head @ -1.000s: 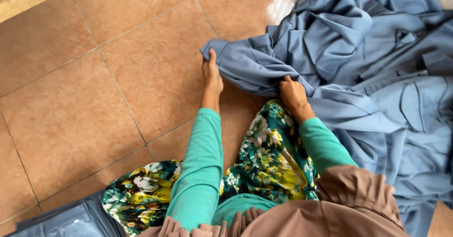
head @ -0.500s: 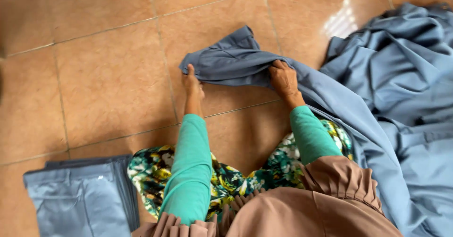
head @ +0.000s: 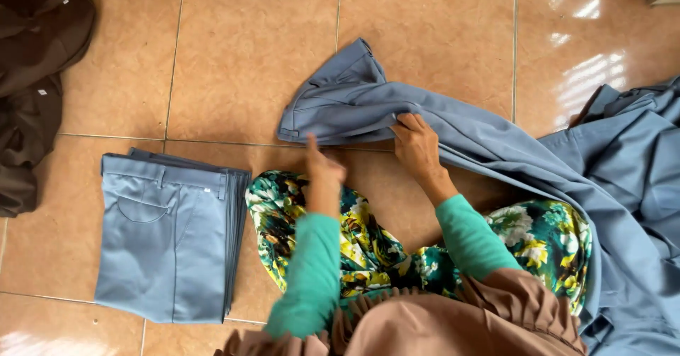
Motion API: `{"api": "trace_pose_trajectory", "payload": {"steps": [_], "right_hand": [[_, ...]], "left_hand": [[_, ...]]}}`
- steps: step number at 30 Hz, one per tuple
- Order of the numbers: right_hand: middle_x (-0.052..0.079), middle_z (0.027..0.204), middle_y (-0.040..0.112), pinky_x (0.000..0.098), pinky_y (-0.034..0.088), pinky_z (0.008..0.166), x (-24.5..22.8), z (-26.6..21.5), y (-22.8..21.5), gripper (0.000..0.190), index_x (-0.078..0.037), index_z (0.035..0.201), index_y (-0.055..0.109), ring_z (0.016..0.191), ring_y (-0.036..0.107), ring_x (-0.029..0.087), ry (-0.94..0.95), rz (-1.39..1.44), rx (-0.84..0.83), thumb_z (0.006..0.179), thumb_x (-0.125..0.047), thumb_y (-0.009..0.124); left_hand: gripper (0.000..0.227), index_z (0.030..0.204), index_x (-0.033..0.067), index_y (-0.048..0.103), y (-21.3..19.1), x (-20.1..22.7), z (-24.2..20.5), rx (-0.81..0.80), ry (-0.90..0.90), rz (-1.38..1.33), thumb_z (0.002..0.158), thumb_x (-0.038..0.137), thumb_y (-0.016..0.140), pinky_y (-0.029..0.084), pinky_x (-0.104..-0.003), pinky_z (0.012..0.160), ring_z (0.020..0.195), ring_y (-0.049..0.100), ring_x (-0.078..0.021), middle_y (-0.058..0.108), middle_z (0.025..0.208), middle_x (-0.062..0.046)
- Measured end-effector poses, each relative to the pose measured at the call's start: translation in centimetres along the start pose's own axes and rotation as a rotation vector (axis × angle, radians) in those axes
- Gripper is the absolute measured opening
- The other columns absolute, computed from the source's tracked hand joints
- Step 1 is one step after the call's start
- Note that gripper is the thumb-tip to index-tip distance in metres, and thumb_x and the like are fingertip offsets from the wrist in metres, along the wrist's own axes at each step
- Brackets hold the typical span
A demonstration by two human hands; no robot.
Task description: Folding blue trousers into neat squares on the floor.
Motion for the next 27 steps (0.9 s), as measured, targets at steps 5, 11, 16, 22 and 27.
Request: {"api": "trace_pose_trajectory", "payload": {"steps": [5,11,16,22,27], "right_hand": [[0.000,0.096,0.062,0.0289,0.052,0.073,-5.7,-2.2,-4.9,0.014,-0.011,0.080,0.074,0.088,0.065,0.021,-0.100,-0.001,-0.074,0.090,-0.007,0.066],[-0.004,0.094,0.054,0.0303,0.050,0.064,-2.5,-8.2,-2.5,0.013,-0.016,0.087,0.072,0.086,0.060,0.018,-0.021,-0.156,-0.205,0.091,-0.010,0.062],[-0.004,0.094,0.057,0.0341,0.048,0.066,2.5,-10.6,-1.6,0.011,-0.019,0.087,0.073,0.092,0.059,0.020,0.001,-0.280,-0.266,0.089,-0.015,0.063],[-0.007,0.094,0.055,0.0317,0.045,0.066,7.6,-13.2,2.4,0.011,-0.021,0.087,0.073,0.093,0.057,0.017,0.070,-0.348,-0.353,0.085,-0.016,0.064],[-0.007,0.093,0.058,0.0315,0.044,0.072,6.7,-11.1,2.5,0.012,-0.021,0.090,0.075,0.094,0.059,0.017,0.144,-0.195,-0.291,0.085,-0.015,0.067]], "left_hand": [[0.098,0.141,0.0042,0.053,5.4,-9.3,-12.0,-0.553,-0.302,0.175,0.076,0.071,0.082,0.050,-0.058,0.097,0.115,0.062,-0.0419,0.062,0.128,-0.024],[0.098,0.162,0.0039,0.000,8.8,-6.6,-13.9,-0.478,-0.283,0.252,0.097,0.043,0.062,-0.018,-0.058,0.121,0.154,-0.015,-0.0341,-0.014,0.169,-0.021],[0.060,0.145,0.0051,0.050,9.3,-6.7,1.3,-0.580,-0.232,-0.003,0.102,0.044,0.063,0.032,-0.052,0.122,0.142,0.045,-0.0313,0.056,0.146,-0.017],[0.057,0.140,0.0060,0.057,9.0,5.1,6.1,-0.558,-0.086,-0.189,0.100,0.046,0.061,0.042,-0.059,0.116,0.132,0.056,-0.0402,0.061,0.139,-0.022],[0.067,0.155,0.0194,0.037,-0.4,6.2,19.1,-0.247,0.067,-0.168,0.100,0.045,0.065,0.042,-0.072,0.110,0.131,0.056,-0.0458,0.051,0.149,-0.023]]}}
Point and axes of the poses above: each hand's wrist, its own z-axis towards the middle knuckle, its own y-axis out of the palm, x = y × z, the point moved 8 cm from there along z, towards the middle knuckle
